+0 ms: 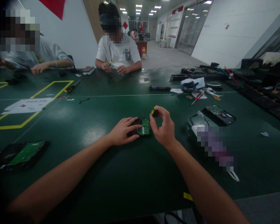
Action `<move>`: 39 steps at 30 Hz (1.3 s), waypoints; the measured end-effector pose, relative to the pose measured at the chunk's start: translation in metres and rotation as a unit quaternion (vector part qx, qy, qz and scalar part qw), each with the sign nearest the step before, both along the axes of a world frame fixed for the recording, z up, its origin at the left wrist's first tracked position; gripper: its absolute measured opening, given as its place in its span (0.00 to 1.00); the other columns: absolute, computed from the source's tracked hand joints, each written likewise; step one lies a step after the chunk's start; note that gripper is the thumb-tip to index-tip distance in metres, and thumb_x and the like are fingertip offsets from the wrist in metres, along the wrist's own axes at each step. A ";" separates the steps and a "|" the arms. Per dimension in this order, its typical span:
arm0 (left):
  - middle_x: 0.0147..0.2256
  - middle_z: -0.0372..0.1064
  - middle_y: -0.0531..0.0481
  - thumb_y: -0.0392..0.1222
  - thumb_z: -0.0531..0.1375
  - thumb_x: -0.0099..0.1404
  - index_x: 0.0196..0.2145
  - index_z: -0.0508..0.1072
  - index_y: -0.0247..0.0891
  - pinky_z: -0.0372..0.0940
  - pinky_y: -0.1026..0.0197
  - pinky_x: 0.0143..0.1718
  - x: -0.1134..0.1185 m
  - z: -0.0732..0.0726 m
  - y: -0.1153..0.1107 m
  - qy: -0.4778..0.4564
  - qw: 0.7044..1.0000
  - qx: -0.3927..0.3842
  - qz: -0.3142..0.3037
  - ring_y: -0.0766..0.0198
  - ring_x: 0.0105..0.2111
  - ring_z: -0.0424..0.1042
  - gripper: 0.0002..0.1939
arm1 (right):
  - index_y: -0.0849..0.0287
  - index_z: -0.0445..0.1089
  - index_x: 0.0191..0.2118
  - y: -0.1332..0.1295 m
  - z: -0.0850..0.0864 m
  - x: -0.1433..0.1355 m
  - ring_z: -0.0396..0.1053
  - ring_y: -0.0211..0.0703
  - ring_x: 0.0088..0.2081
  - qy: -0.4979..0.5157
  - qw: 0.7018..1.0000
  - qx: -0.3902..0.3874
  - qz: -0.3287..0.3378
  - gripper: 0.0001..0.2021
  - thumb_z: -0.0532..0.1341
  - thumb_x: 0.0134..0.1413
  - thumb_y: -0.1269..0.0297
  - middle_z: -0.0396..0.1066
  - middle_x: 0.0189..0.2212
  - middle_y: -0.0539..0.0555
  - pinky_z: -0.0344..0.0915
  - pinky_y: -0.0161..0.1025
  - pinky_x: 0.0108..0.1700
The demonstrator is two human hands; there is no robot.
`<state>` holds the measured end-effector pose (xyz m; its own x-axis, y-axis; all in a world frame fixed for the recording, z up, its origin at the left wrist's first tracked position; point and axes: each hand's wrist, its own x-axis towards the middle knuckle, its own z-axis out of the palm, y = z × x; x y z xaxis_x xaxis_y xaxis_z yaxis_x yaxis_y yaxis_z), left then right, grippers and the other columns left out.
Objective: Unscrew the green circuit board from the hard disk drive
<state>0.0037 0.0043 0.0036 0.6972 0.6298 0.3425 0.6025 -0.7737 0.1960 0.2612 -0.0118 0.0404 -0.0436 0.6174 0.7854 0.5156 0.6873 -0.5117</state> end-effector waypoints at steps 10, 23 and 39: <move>0.71 0.56 0.37 0.60 0.59 0.73 0.66 0.72 0.47 0.60 0.34 0.64 -0.001 -0.001 0.006 0.001 1.000 0.005 -0.007 0.39 0.67 0.61 0.28 | 0.43 0.56 0.69 -0.002 0.001 0.000 0.80 0.49 0.47 -0.008 0.999 -0.032 0.032 0.31 0.63 0.64 0.70 0.72 0.57 0.55 0.79 0.54 0.54; 0.74 0.50 0.37 0.57 0.58 0.76 0.64 0.72 0.44 0.54 0.32 0.69 0.000 0.002 0.003 0.004 1.000 0.013 -0.018 0.40 0.72 0.55 0.26 | 0.45 0.56 0.68 0.001 0.000 0.003 0.80 0.50 0.49 0.026 0.997 -0.057 0.047 0.30 0.62 0.64 0.70 0.71 0.60 0.57 0.79 0.55 0.57; 0.61 0.72 0.43 0.47 0.53 0.79 0.61 0.73 0.41 0.59 0.42 0.68 0.007 0.012 -0.005 -0.006 0.996 0.023 -0.088 0.51 0.65 0.66 0.19 | 0.48 0.56 0.66 0.002 -0.001 0.003 0.80 0.50 0.51 0.039 0.997 -0.049 0.050 0.29 0.63 0.63 0.70 0.70 0.59 0.59 0.79 0.55 0.56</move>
<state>0.0104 -0.0012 0.0155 0.7908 0.4824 0.3766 0.4555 -0.8749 0.1642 0.2643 -0.0094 0.0391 -0.0512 0.6874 0.7244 0.4028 0.6780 -0.6149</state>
